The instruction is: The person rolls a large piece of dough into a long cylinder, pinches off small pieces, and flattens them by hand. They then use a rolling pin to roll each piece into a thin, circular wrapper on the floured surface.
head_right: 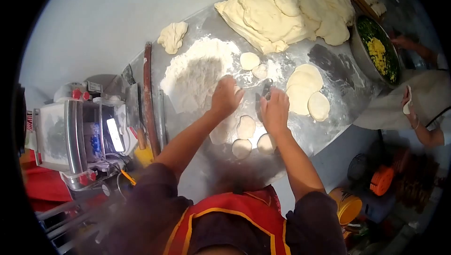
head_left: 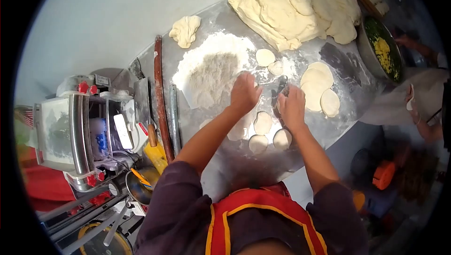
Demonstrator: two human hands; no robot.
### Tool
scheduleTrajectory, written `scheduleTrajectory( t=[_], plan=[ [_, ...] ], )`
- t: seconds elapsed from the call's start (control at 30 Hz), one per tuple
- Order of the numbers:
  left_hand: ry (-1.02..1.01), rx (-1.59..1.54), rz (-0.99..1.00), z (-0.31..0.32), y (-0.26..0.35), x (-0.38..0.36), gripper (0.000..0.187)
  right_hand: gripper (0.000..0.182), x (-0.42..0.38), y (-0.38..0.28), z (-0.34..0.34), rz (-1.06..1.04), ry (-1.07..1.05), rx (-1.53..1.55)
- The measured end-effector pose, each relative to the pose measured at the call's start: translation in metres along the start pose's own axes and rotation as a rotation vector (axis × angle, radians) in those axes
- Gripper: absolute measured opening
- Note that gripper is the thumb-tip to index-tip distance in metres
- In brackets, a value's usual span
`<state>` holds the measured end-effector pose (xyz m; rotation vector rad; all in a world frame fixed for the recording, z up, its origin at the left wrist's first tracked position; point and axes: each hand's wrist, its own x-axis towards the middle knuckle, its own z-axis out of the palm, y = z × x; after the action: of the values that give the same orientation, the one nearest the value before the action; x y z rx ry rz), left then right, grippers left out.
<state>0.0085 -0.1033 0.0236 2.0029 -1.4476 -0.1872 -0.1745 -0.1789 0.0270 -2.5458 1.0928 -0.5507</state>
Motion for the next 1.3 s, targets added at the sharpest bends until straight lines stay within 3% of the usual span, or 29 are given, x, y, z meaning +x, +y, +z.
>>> scheduleTrajectory(
  t=[0.07, 0.1, 0.2, 0.4, 0.57, 0.67, 0.7, 0.8, 0.83, 0.93, 0.97, 1.07, 1.1, 1.2, 1.3],
  plan=[
    [0.076, -0.024, -0.018, 0.023, 0.006, 0.015, 0.042, 0.054, 0.01, -0.002, 0.013, 0.048, 0.142, -0.044],
    [0.059, -0.058, -0.024, 0.035, 0.004, 0.022, 0.051, 0.067, 0.011, -0.002, 0.02, 0.129, -0.034, -0.075],
    [0.052, 0.169, 0.044, 0.055, -0.006, 0.021, 0.062, 0.069, 0.004, -0.006, 0.029, 0.088, -0.053, -0.163],
    [-0.018, 0.213, -0.048, 0.04, 0.009, 0.023, 0.073, 0.07, 0.007, -0.008, 0.031, 0.087, -0.097, -0.19],
    [0.051, 0.223, -0.026, 0.051, 0.007, 0.037, 0.075, 0.074, 0.02, -0.002, 0.044, 0.123, -0.037, -0.2],
    [0.1, 0.165, 0.018, 0.058, -0.003, 0.035, 0.072, 0.072, 0.031, -0.005, 0.028, 0.293, -0.077, 0.09],
    [0.123, 0.129, 0.029, 0.057, -0.005, 0.034, 0.071, 0.067, 0.026, 0.013, 0.047, 0.164, 0.131, 0.037],
    [0.146, -0.013, -0.035, 0.024, -0.009, 0.018, 0.069, 0.058, 0.073, 0.016, 0.021, 0.049, 0.113, 0.297],
    [0.235, -0.031, -0.007, 0.011, -0.01, 0.005, 0.064, 0.044, 0.089, 0.014, 0.018, 0.022, 0.108, 0.277],
    [0.26, -0.04, -0.136, -0.037, -0.017, -0.042, 0.058, 0.033, 0.108, 0.019, 0.018, -0.084, -0.179, 0.21],
    [0.24, -0.051, -0.186, -0.05, -0.021, -0.063, 0.057, 0.025, 0.106, 0.028, 0.027, -0.163, -0.062, 0.224],
    [0.201, 0.016, -0.284, -0.064, -0.039, -0.132, 0.057, 0.023, 0.089, 0.027, -0.001, 0.082, -0.265, 0.164],
    [0.201, 0.063, -0.292, -0.063, -0.048, -0.153, 0.058, 0.024, 0.086, 0.026, -0.006, 0.154, -0.321, 0.151],
    [0.157, 0.056, -0.35, -0.059, -0.046, -0.169, 0.058, 0.038, 0.091, 0.024, 0.002, 0.023, -0.275, -0.081],
    [0.11, 0.17, -0.35, -0.054, -0.046, -0.167, 0.06, 0.058, 0.099, 0.025, 0.042, -0.117, -0.08, -0.138]
  ],
)
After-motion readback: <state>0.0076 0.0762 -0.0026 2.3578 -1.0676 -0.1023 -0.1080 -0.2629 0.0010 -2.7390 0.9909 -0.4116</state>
